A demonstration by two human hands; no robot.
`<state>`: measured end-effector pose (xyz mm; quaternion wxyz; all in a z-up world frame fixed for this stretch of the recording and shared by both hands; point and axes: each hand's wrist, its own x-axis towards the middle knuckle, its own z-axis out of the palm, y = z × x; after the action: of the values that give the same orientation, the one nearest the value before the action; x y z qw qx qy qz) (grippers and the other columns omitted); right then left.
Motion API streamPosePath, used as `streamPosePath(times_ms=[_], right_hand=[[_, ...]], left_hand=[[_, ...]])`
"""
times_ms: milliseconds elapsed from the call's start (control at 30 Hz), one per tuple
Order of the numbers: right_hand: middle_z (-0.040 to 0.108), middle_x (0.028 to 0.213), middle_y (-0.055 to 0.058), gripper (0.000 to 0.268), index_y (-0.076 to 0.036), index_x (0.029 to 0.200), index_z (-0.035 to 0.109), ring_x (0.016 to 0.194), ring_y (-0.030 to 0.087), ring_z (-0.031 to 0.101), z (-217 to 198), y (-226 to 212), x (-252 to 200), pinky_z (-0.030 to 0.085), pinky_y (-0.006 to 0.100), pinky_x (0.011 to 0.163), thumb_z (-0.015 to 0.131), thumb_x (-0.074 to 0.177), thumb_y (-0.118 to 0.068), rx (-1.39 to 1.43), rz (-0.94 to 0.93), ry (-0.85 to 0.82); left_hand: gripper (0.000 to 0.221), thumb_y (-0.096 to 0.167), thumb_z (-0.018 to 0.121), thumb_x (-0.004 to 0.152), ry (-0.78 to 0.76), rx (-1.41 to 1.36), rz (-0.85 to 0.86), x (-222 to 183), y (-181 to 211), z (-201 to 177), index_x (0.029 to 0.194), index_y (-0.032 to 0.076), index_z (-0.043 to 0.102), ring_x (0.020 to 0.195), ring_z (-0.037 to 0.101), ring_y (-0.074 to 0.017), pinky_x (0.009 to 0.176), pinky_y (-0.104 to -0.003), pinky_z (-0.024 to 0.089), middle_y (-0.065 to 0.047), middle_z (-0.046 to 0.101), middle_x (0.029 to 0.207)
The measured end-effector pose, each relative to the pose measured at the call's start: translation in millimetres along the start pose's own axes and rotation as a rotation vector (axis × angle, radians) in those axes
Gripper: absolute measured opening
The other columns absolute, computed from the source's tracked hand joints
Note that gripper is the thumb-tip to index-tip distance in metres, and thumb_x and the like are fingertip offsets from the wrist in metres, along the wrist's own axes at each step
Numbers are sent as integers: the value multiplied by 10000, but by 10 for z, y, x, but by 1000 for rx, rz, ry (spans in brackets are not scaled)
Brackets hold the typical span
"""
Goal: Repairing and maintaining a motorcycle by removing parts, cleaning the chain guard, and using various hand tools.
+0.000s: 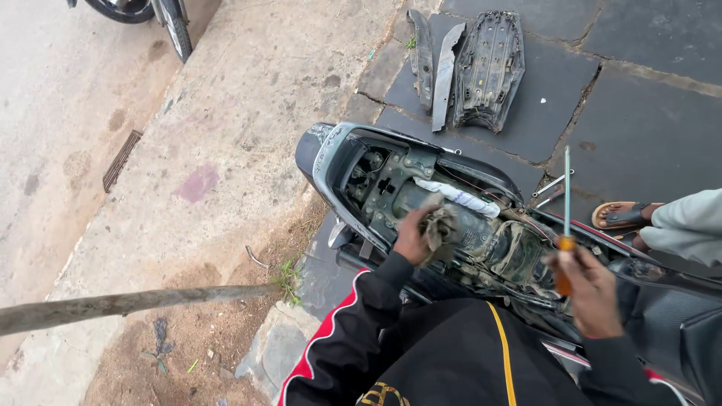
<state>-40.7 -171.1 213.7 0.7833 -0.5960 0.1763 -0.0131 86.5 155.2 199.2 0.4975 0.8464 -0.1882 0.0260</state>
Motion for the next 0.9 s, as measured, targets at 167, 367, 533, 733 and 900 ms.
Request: streamPosePath(times_ms=[167,367,533,733,900], right_hand=[[727,1105,132,418,-29,1281,707,1042,253,682,1082,-105,-233,563,409,922,749,895,-184,-525,-370,-15],[645,1221,136,377,-111,1117,779,1245,322,554,730,64,-494,482,513,1026,813,784,-284,-984,-750,-325],[434,1383,228,770,-20,1384,606,1256,331,485,423,316,-364,490,453,957,839,730,-355,-657,-483,-291],[776,1127,189,431,45,1225,702,1002,230,708,472,766,-292,570,376,892,818,834,-94,-350,-19,-393],[751,1050,132,313,72,1138,705,892,182,704,1219,831,-17,577,318,822,816,856,-7,-99,-167,155]], left_hand=[[464,171,743,930,176,-965,-371,-529,-401,1475,1349,55,582,1135,610,-243,980,-402,526,-89,641,1224],[304,326,723,1069,323,-1452,-511,-923,1121,808,1199,84,591,949,680,-206,795,-411,617,-69,656,1072],[319,303,690,966,223,-1075,-740,-1312,1057,681,1236,139,641,797,691,-183,480,-331,492,-54,730,1078],[458,242,801,946,-90,-1023,-472,-993,630,321,1328,78,607,1091,707,-155,913,-357,607,-39,711,1238],[650,457,824,835,242,164,-236,-463,251,-971,1297,41,634,928,755,-360,824,-441,587,-212,754,983]])
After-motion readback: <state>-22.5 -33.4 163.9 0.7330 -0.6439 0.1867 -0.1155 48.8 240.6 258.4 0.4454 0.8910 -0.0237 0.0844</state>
